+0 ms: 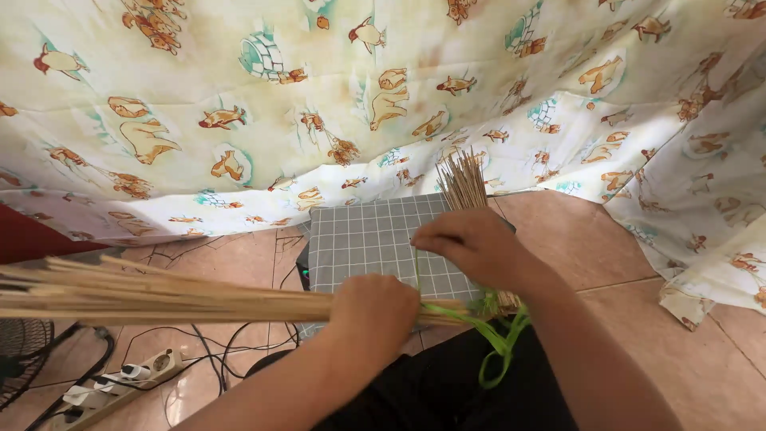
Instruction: Gathering thin wooden sticks into bundles and securing them with plastic ties at a natural pace.
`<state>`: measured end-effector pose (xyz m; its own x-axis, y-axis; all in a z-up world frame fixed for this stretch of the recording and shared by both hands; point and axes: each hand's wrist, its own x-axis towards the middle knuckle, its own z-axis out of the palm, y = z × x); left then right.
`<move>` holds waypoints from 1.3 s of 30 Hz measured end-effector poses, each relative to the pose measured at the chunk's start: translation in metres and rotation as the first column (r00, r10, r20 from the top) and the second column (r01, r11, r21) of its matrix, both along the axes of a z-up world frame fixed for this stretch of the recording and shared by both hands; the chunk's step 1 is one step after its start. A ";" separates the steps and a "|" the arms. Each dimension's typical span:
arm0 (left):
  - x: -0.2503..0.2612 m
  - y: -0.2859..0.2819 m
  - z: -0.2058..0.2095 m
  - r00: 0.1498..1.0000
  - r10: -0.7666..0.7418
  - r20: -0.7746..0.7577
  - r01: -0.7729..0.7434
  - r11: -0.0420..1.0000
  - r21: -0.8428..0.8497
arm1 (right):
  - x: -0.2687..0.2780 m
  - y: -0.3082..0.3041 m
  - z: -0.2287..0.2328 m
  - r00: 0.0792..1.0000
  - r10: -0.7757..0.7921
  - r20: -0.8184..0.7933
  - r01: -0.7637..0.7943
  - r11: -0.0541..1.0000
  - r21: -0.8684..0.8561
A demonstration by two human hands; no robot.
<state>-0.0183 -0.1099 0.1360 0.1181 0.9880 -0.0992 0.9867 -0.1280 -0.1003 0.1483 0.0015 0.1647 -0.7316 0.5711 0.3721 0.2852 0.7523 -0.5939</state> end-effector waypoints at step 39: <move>-0.008 -0.030 0.012 0.902 -0.170 0.397 0.094 0.974 0.204 | 0.020 -0.041 -0.111 0.999 0.033 0.043 0.012 0.646 -0.763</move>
